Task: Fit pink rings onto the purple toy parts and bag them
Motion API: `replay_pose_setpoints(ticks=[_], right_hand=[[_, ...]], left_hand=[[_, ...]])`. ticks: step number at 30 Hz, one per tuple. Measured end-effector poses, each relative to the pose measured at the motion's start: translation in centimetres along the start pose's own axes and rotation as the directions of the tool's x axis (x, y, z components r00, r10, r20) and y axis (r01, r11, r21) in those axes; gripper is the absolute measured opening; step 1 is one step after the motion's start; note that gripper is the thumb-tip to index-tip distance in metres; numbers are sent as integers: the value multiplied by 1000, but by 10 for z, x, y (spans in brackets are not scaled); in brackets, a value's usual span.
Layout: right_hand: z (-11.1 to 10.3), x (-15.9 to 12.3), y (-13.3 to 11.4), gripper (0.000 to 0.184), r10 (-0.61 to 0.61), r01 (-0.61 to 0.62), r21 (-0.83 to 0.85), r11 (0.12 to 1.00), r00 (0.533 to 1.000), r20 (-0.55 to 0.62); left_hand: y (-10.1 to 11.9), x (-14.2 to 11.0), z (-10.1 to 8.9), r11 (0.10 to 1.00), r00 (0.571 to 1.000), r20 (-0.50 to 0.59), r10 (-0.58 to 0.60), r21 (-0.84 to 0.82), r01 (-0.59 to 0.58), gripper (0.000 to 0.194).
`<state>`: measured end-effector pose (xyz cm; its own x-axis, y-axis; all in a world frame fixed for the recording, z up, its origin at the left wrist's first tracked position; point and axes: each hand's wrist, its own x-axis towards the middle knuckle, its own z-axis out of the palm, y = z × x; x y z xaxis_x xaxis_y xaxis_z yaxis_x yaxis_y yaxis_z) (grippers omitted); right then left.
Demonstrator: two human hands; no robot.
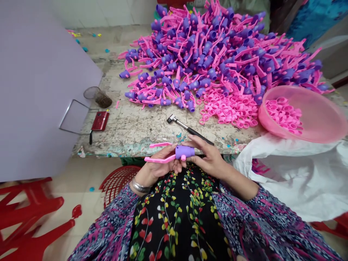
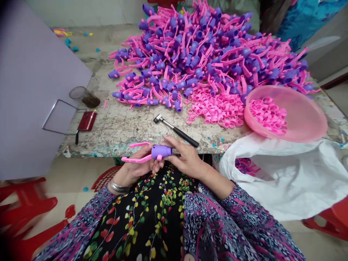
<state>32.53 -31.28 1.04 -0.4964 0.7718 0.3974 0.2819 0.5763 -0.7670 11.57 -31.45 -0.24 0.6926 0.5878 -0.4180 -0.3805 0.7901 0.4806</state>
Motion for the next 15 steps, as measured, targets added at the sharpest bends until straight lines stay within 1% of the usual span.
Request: replay_pose_setpoints(ticks=[2, 6, 12, 13, 15], right_hand=[[-1, 0, 0, 67, -5, 5, -4, 1000, 1000, 1], [1, 1, 1, 70, -13, 13, -1, 1000, 1000, 3], [2, 0, 2, 70, 11, -11, 31, 999, 1000, 23], [2, -1, 2, 68, 18, -19, 45, 999, 1000, 13], [2, -1, 2, 56, 51, -47, 95, 994, 998, -33]], left_hand=[[0, -1, 1, 999, 1000, -21, 19, 34, -18, 41], [-2, -4, -1, 996, 999, -16, 46, 82, -44, 44], [-2, -4, -1, 995, 999, -2, 51, 90, -51, 47], [-3, -3, -1, 995, 999, -2, 46, 89, -46, 47], [-4, 0, 1, 994, 999, -11, 44, 105, -43, 51]])
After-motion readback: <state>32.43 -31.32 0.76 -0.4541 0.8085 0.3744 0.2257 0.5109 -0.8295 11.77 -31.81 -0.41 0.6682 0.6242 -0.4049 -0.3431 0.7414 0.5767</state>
